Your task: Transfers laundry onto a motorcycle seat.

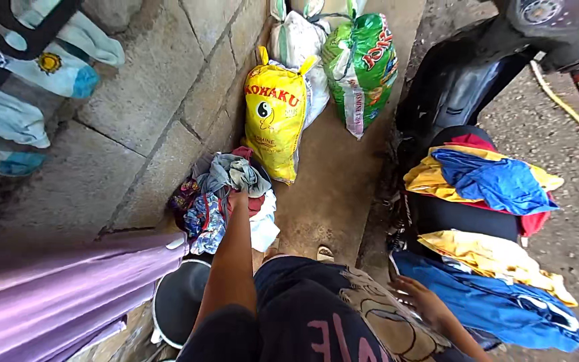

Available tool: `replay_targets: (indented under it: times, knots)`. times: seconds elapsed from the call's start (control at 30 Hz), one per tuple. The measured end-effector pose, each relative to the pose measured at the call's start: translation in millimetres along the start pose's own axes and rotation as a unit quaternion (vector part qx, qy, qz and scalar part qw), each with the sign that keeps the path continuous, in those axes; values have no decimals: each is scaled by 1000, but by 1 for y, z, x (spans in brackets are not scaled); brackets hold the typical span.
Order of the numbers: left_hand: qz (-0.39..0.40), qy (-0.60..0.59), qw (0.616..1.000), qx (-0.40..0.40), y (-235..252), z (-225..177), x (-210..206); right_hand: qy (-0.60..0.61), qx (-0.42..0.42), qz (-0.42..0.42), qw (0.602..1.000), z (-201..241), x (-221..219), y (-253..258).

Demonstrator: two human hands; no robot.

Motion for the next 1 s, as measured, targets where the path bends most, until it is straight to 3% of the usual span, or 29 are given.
replay_targets:
  times: [0.13,0.27,0.4,0.5,0.6,0.8,0.9,1.0]
  knots:
    - [-65,-65,995,46,78,3,7,-4,-24,-40,999,-6,-14,-29]
    - [-29,-149,986,64,120,5,-16,14,-42,-52,998,-19,-32,-55]
    - [20,-106,994,12,120,-13,-24,37,-41,-48,997,-33,-52,-62]
    - [81,-283,956,-2,85,-51,-6,77,20,-37,996,-17,-63,-53]
    - [179,-467,866,5,34,-84,27,155,190,-40,969,51,-70,-62]
    - [410,-509,754,-71,-88,-122,96,187,474,75,857,228,-97,-151]
    - [442,-429,776,-138,-134,-130,106,142,534,142,821,272,-131,-177]
    - [409,-340,820,-212,-176,-134,110,50,485,215,846,286,-179,-184]
Point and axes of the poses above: each hand's wrist, its own y-axis towards the middle knuckle, its own x-axis out of the back of the hand, z = x × y, the point moved 7 cm from there along y, towards the middle knuckle, and after that the axes turned 15 degrees about -z, right-handed, at the moved point
